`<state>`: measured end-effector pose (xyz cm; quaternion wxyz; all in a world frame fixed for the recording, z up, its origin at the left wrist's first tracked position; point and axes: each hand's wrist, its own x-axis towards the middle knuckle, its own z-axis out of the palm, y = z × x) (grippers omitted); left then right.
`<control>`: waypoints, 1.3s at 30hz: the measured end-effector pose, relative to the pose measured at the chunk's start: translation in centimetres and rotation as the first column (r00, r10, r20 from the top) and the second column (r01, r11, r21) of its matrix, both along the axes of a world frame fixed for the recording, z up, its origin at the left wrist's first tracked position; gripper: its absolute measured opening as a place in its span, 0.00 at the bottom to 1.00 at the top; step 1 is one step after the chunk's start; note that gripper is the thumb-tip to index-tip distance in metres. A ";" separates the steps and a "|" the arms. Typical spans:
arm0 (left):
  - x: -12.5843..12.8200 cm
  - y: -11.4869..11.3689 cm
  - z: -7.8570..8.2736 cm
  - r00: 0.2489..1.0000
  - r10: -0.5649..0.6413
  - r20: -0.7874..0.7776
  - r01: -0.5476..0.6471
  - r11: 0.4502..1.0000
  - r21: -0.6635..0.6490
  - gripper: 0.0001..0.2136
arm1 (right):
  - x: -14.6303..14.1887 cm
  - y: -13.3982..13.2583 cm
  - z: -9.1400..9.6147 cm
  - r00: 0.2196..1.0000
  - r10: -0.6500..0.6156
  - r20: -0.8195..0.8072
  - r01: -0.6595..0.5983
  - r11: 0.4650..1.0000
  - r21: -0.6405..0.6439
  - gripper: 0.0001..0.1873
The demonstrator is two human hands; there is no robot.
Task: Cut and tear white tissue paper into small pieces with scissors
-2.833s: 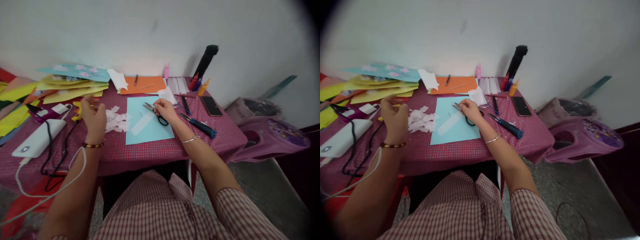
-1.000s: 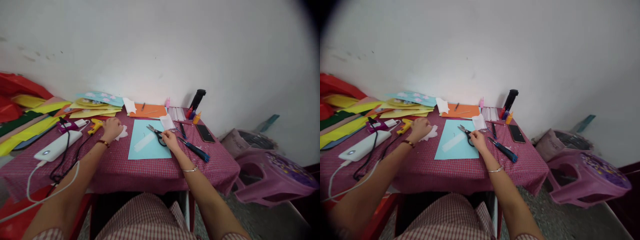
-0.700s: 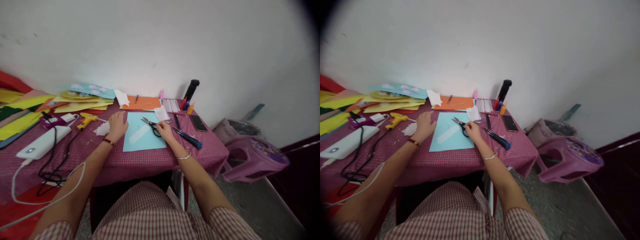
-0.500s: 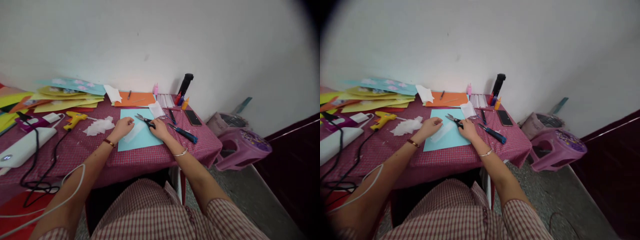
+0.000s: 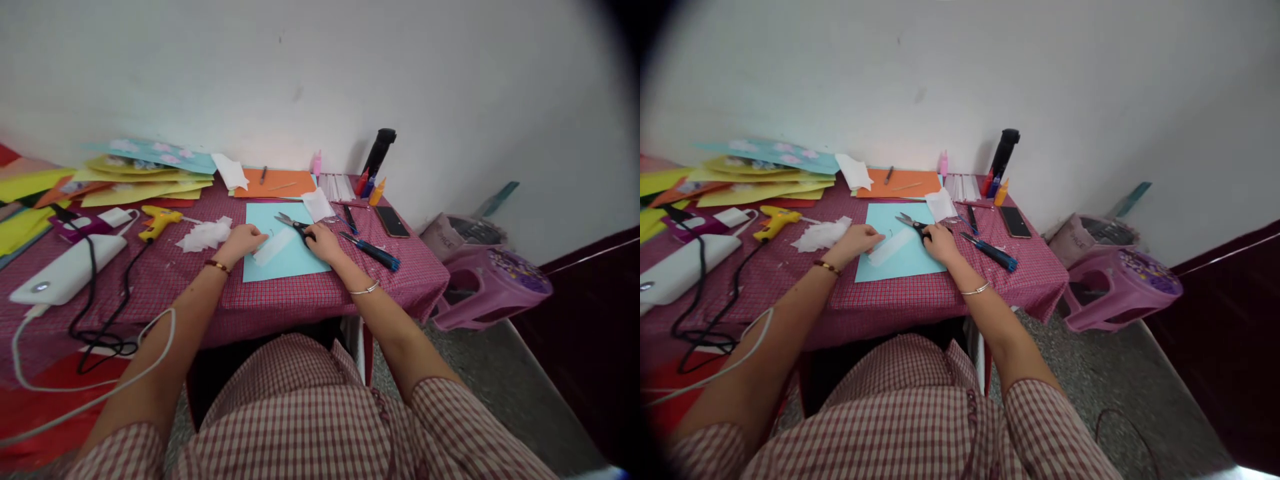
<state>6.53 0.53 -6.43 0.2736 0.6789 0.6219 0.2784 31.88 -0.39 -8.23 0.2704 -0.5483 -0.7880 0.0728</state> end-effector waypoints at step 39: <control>1.1 -0.9 -0.4 0.601 0.180 0.779 0.019 0.971 -0.239 0.11 | 0.9 1.0 -1.1 0.999 -0.004 -0.034 0.005 1.000 0.027 0.13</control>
